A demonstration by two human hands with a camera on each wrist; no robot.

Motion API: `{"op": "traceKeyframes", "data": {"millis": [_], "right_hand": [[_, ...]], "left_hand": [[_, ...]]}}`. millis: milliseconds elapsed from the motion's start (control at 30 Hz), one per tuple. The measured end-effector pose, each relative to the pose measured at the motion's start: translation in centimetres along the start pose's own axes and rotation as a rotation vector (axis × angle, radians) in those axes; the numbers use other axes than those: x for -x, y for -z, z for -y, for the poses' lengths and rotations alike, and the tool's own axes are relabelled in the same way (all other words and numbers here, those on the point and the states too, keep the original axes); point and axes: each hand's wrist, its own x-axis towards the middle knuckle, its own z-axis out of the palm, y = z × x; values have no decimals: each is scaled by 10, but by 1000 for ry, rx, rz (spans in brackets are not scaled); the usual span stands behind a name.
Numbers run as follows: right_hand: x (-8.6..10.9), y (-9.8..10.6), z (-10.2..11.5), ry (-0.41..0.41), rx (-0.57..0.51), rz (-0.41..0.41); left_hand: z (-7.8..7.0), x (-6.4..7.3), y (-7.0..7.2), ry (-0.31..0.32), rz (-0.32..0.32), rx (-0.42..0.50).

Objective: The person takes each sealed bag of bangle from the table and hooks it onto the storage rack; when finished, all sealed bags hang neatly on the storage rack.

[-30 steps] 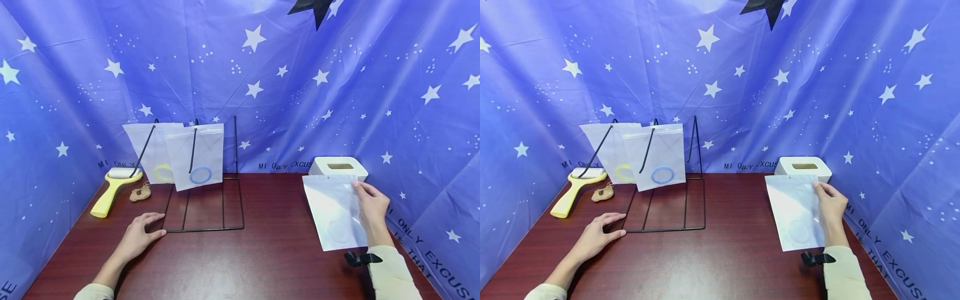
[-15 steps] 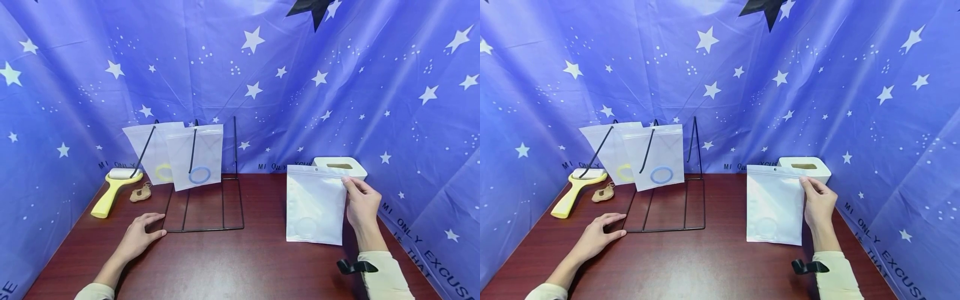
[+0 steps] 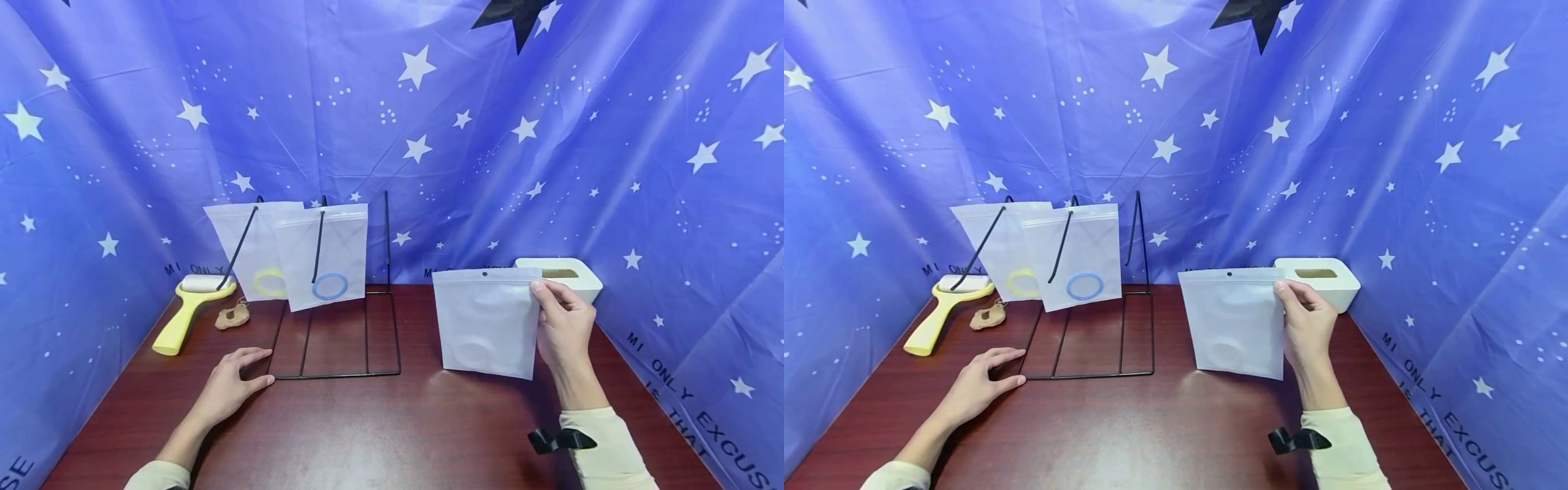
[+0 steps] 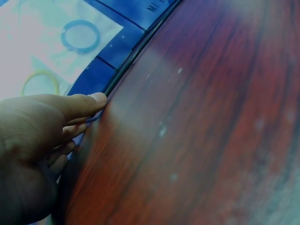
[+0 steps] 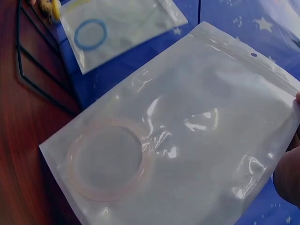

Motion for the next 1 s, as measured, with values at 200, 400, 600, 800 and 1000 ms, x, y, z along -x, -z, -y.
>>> {"op": "traceKeyframes", "data": {"millis": [200,400,600,800,1000], "right_hand": [[9,-17,1,3,-80,60],[20,-35,6,-2,-157,123],[32,-52,10,-15,-214,187],[44,-65,12,-31,-221,217],[54,-79,9,-45,-241,244]], "left_hand": [[-1,-1,-1,2,4,2],[-1,0,0,2,5,2],[-2,1,1,0,2,1],[-3,1,0,-6,-5,-1],[-3,1,0,-7,-6,0]]}}
